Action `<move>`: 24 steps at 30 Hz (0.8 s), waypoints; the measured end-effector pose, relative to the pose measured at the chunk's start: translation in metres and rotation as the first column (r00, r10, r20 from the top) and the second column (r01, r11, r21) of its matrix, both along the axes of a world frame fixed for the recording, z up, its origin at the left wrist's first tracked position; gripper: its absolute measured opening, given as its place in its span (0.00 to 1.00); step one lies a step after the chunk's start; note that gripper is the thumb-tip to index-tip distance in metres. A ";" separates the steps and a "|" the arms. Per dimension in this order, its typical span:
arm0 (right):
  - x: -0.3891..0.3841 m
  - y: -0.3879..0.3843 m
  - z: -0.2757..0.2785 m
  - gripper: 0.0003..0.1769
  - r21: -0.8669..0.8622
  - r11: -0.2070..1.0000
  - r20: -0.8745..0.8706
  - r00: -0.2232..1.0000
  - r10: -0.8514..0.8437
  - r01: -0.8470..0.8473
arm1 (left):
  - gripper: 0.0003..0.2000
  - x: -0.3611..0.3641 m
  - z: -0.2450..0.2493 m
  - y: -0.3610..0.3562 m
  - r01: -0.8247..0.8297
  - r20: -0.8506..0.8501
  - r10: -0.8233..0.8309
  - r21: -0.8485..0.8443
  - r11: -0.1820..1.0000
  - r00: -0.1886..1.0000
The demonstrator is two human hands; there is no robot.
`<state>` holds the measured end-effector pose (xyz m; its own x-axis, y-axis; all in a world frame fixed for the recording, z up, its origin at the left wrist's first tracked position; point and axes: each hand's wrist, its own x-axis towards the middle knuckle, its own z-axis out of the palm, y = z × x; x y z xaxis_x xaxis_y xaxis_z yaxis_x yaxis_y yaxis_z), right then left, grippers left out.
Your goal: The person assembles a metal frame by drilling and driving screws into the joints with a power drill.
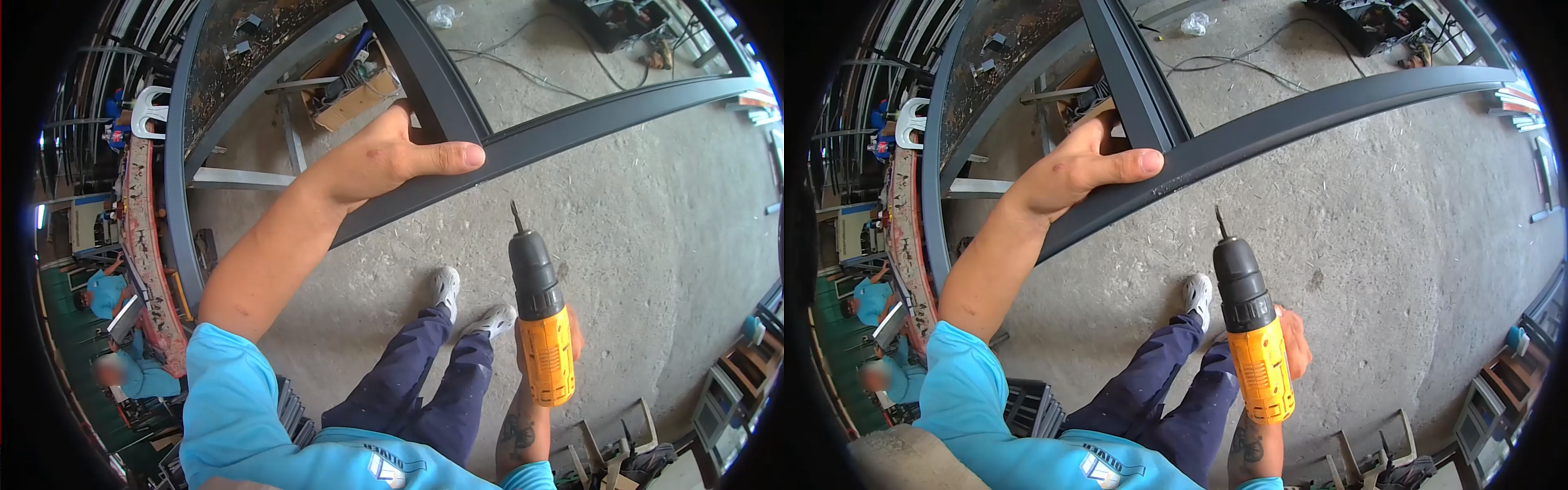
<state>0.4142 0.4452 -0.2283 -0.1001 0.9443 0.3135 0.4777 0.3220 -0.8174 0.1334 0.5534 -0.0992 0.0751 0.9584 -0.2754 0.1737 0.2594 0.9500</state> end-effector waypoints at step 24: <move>0.082 -0.066 0.038 0.21 -0.216 0.975 0.108 0.994 -0.029 0.052 | 0.54 -0.012 -0.013 -0.001 -0.042 -0.085 0.040 -0.023 0.999 0.996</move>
<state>0.4965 0.3796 -0.1908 -0.0812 0.9927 0.0893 0.5728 0.1198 -0.8109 0.1210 0.5523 -0.1121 0.0114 0.9528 -0.3033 0.2420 0.2916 0.9254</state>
